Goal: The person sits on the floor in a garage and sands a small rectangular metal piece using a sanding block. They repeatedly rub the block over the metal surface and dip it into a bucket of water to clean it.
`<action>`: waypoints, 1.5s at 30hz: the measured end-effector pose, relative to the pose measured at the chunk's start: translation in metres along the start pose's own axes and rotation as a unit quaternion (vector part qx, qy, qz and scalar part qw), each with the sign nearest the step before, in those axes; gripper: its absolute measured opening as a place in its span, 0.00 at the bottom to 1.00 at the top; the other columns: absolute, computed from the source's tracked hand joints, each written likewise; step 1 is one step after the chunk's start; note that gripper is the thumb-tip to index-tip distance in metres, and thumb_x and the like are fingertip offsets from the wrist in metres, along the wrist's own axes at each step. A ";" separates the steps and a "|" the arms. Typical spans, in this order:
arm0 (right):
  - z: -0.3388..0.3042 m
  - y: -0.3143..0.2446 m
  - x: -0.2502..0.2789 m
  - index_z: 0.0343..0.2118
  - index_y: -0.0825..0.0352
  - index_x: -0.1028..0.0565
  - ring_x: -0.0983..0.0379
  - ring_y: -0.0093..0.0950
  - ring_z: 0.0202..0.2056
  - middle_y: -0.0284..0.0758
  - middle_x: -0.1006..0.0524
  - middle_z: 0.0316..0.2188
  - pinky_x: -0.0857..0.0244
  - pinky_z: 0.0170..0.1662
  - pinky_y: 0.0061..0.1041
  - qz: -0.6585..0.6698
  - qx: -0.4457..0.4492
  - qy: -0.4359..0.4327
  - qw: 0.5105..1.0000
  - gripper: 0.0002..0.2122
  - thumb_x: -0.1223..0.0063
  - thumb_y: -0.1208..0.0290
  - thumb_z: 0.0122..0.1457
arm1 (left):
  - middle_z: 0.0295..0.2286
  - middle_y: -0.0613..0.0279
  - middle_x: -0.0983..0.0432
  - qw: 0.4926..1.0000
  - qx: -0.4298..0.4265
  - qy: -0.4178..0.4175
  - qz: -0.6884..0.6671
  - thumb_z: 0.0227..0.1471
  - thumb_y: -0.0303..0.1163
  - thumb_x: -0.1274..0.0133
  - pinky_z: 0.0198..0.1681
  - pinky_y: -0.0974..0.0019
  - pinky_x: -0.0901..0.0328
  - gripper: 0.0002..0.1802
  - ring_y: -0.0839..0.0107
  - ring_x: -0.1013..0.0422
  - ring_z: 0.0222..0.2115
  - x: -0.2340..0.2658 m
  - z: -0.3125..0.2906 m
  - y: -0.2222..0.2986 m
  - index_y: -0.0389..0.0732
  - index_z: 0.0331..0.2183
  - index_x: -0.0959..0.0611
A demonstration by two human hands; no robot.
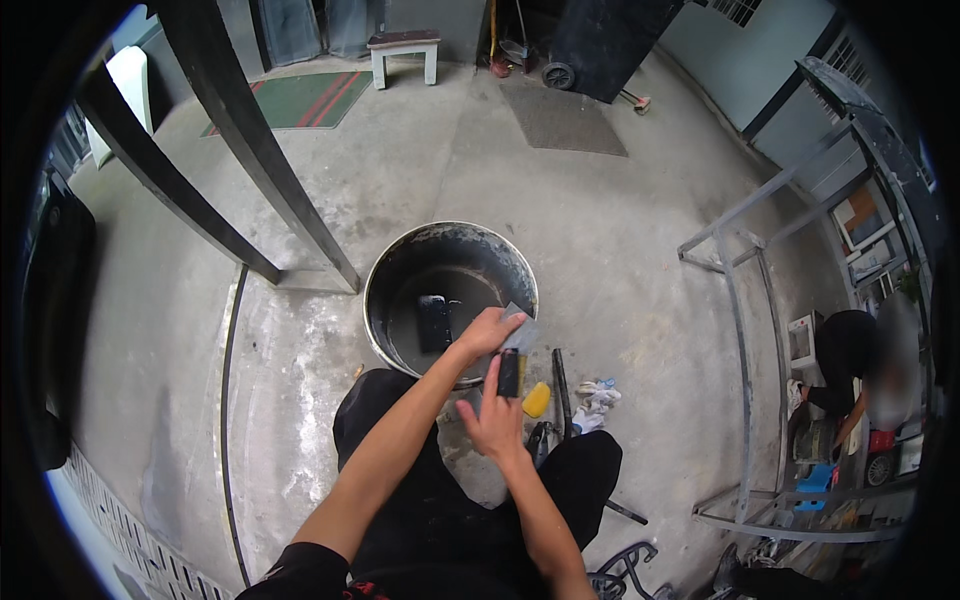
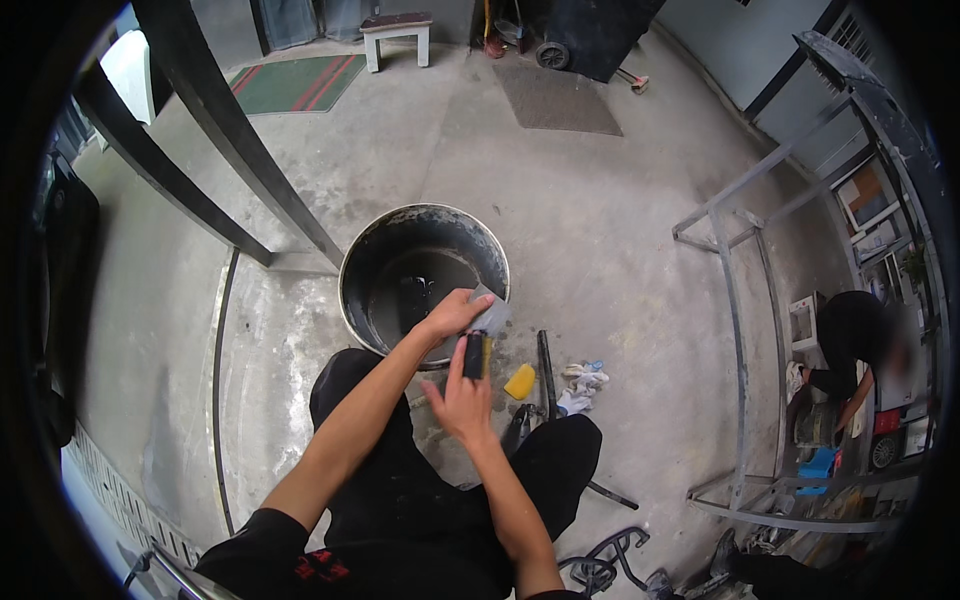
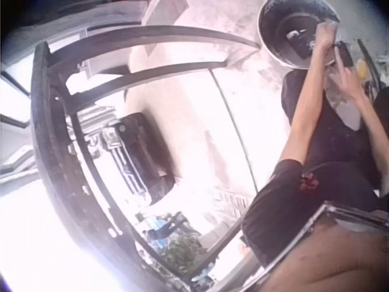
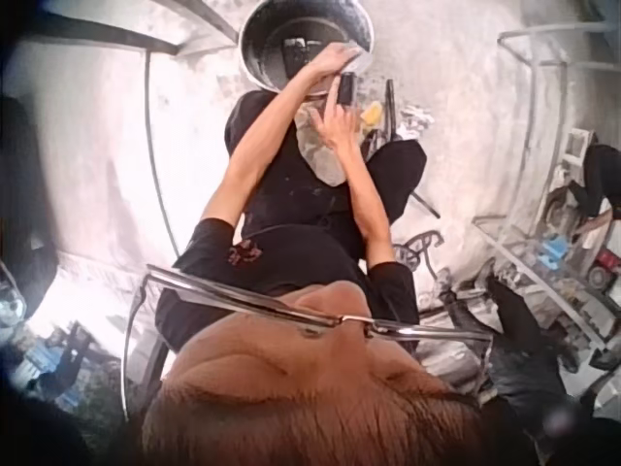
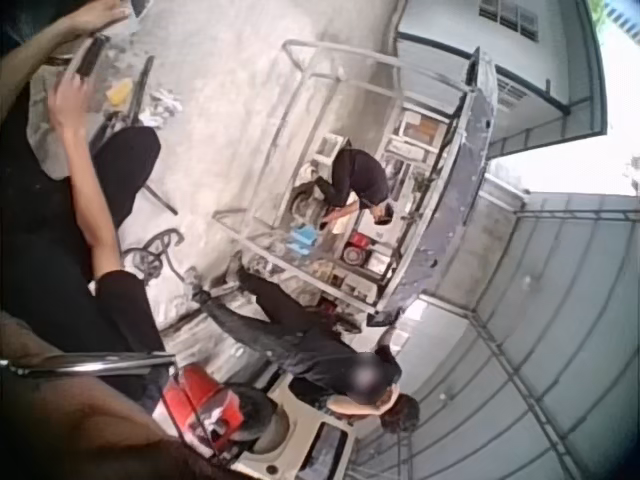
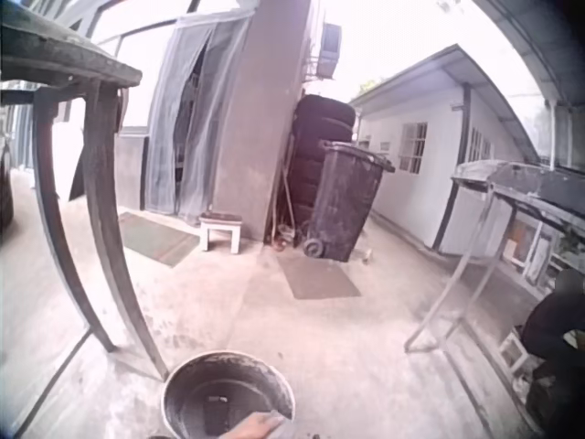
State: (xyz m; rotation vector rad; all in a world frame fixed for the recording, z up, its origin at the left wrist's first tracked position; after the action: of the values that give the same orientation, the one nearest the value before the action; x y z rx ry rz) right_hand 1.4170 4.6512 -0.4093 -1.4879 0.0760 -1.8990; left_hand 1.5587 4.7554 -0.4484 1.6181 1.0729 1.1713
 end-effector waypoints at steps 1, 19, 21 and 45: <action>-0.009 -0.013 0.005 0.65 0.81 0.53 0.33 0.58 0.53 0.62 0.34 0.55 0.39 0.56 0.45 -0.058 0.074 0.033 0.995 0.43 0.51 0.49 0.61 | 0.32 0.52 0.20 0.997 -0.058 0.003 0.055 0.60 0.48 0.50 0.41 0.62 0.33 0.27 0.68 0.27 0.33 -0.001 0.001 0.001 0.29 0.38 0.20; -0.022 -0.002 0.001 0.66 0.79 0.53 0.46 0.55 0.63 0.62 0.44 0.62 0.50 0.64 0.42 0.025 0.054 -0.004 0.998 0.48 0.45 0.44 0.56 | 0.39 0.38 0.24 0.962 -0.151 -0.198 0.115 0.62 0.47 0.52 0.47 0.55 0.35 0.26 0.48 0.27 0.43 0.008 0.021 0.026 0.30 0.44 0.24; -0.026 0.002 -0.001 0.65 0.79 0.51 0.45 0.56 0.63 0.62 0.43 0.62 0.48 0.63 0.43 0.058 0.030 -0.024 0.998 0.48 0.43 0.44 0.55 | 0.34 0.40 0.24 0.965 -0.177 -0.175 0.083 0.62 0.45 0.52 0.43 0.55 0.35 0.22 0.50 0.27 0.39 0.007 0.021 0.020 0.32 0.38 0.24; 0.006 0.026 0.000 0.65 0.78 0.48 0.39 0.56 0.59 0.61 0.34 0.57 0.45 0.61 0.43 0.058 -0.077 0.033 0.995 0.44 0.40 0.53 0.54 | 0.36 0.37 0.24 0.956 -0.188 -0.178 0.137 0.62 0.45 0.52 0.43 0.49 0.35 0.22 0.40 0.29 0.41 0.005 0.033 0.024 0.32 0.39 0.24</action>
State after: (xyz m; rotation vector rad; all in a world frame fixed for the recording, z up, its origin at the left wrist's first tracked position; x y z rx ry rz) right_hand 1.4348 4.6344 -0.4190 -1.4872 0.3406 -1.8825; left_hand 1.5952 4.7486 -0.4313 1.6185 0.3746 1.1200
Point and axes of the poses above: each hand's wrist, its own z-axis towards the middle knuckle, its own x-axis out of the back of the hand, y = z × x, the point moved 1 cm from there along z, towards the middle knuckle
